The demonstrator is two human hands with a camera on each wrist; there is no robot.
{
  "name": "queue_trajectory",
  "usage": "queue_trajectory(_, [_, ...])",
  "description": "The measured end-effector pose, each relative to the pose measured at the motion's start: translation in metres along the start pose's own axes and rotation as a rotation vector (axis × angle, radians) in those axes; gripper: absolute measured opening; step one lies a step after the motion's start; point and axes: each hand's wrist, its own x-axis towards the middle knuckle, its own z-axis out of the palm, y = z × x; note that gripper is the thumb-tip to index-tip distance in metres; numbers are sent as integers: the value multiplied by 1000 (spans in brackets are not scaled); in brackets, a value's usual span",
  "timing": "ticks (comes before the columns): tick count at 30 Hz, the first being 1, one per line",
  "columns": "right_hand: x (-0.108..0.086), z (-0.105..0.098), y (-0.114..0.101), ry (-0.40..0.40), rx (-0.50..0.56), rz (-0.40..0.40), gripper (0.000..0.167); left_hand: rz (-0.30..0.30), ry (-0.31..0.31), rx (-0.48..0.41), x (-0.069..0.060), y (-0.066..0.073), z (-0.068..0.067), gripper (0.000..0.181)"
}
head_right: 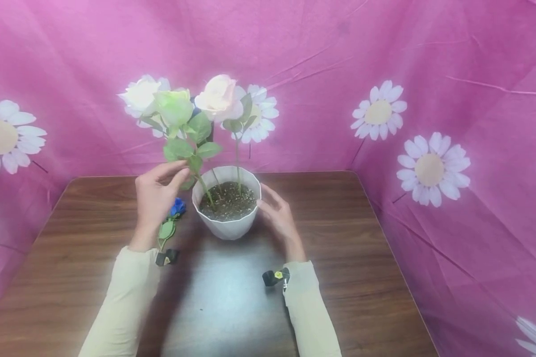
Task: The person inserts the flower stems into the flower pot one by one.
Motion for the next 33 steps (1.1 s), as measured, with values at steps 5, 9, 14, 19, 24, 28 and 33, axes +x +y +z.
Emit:
queue_trajectory(5, [-1, 2, -1, -5, 7, -11, 57, -164, 1, -253, -4, -4, -15, 16])
queue_trajectory(9, [-1, 2, -2, -1, 4, -15, 57, -276, -47, -271, -9, -13, -32, 14])
queue_trajectory(14, [-1, 1, -1, -2, 12, -18, 57, -384, -172, -231, -24, -35, -56, 20])
queue_trajectory(19, [-1, 2, -1, -10, 27, -33, 57, -535, -250, -217, -45, -58, -77, 14])
queue_trajectory(24, [0, 1, -1, -17, 22, -33, 56, -664, -342, -196, -59, -72, -91, 16])
queue_trajectory(28, [1, 0, -1, -13, 12, -26, 57, -730, -472, -165, -70, -81, -101, 34])
queue_trajectory(33, [1, 0, 1, -8, 7, -18, 56, -813, -574, -163, -83, -96, -111, 47])
